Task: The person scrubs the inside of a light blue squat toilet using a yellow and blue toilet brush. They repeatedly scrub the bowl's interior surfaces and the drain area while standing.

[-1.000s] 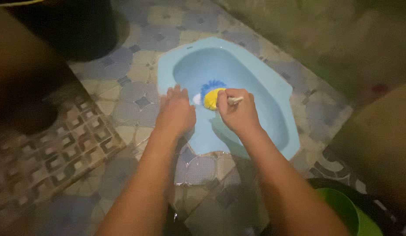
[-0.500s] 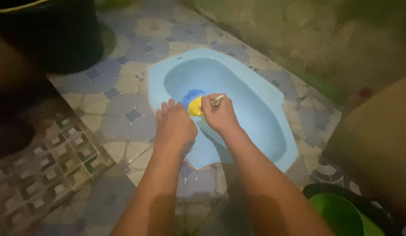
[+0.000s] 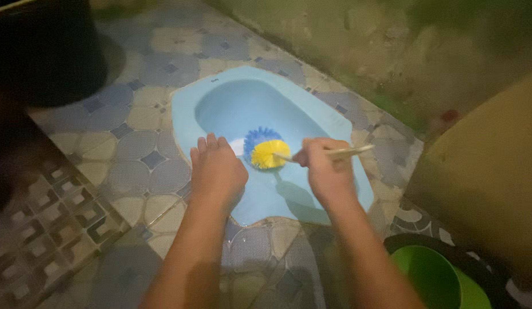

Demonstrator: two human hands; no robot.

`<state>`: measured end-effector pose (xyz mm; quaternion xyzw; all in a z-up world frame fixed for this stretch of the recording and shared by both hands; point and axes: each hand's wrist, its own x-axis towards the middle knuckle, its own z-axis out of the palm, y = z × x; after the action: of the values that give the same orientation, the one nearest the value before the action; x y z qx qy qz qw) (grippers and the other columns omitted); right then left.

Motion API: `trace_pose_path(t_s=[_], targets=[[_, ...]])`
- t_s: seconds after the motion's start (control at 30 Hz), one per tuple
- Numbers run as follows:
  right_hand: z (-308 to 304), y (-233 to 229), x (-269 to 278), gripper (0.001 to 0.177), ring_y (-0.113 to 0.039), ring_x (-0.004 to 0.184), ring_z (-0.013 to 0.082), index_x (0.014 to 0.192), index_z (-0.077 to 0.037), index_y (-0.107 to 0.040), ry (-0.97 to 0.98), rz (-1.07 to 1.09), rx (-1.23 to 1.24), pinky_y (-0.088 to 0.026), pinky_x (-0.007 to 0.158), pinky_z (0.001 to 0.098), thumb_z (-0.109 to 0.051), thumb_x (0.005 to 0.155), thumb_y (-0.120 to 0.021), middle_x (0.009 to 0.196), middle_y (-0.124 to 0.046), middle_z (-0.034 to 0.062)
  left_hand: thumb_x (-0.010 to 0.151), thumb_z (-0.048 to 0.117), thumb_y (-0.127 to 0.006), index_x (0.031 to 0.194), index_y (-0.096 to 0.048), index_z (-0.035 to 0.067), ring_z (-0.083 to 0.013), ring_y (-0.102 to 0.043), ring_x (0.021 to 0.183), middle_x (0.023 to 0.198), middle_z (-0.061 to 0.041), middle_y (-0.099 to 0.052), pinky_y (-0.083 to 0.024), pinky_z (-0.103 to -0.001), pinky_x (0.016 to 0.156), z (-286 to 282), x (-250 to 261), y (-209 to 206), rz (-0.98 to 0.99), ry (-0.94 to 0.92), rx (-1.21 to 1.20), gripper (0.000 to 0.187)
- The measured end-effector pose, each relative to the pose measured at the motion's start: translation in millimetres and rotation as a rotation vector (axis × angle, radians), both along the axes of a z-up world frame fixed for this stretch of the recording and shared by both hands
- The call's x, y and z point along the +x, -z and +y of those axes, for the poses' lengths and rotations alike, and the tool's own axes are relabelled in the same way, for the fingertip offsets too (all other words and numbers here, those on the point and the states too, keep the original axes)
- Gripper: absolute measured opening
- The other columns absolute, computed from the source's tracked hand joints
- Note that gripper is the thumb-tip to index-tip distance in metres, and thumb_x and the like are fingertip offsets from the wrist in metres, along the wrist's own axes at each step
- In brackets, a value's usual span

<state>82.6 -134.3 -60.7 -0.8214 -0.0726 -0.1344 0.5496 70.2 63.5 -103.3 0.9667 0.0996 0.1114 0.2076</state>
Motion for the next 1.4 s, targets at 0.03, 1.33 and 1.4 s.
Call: trace_pose_path(t_s=[0.03, 1.33, 1.4], targets=[[2.9, 9.8, 8.5, 0.037, -0.064, 0.063, 0.0198, 0.074, 0.001, -0.077, -0.001, -0.002, -0.023, -0.050, 0.061, 0.0361, -0.027, 0.091, -0.058, 0.067, -0.073, 0.0116, 0.088, 0.008, -0.051, 0.133, -0.053, -0.010, -0.0437, -0.033, 0.145, 0.153, -0.029, -0.040, -0.021, -0.053, 0.119, -1.9, 1.2, 0.5, 0.008, -0.009, -0.002, 0.049], [-27.4, -3.1, 15.7, 0.035, -0.068, 0.071, 0.0229, 0.081, -0.003, -0.074, -0.033, 0.100, -0.115, -0.057, 0.071, 0.0408, -0.030, 0.095, -0.057, 0.079, -0.074, 0.0124, 0.083, 0.007, -0.059, 0.126, -0.055, -0.012, -0.0448, -0.037, 0.140, 0.147, -0.032, -0.045, -0.027, -0.054, 0.116, -6.4, -5.4, 18.0, -0.037, 0.015, 0.049, 0.047], [-48.3, -16.5, -22.7, 0.034, -0.066, 0.070, 0.0242, 0.081, -0.003, -0.074, 0.031, 0.032, -0.154, -0.055, 0.068, 0.0422, -0.026, 0.097, -0.054, 0.077, -0.072, 0.0147, 0.082, 0.005, -0.058, 0.125, -0.056, -0.012, -0.0453, -0.035, 0.141, 0.147, -0.032, -0.044, -0.025, -0.054, 0.115, -5.1, -1.8, 26.7, -0.063, -0.002, -0.004, 0.046]])
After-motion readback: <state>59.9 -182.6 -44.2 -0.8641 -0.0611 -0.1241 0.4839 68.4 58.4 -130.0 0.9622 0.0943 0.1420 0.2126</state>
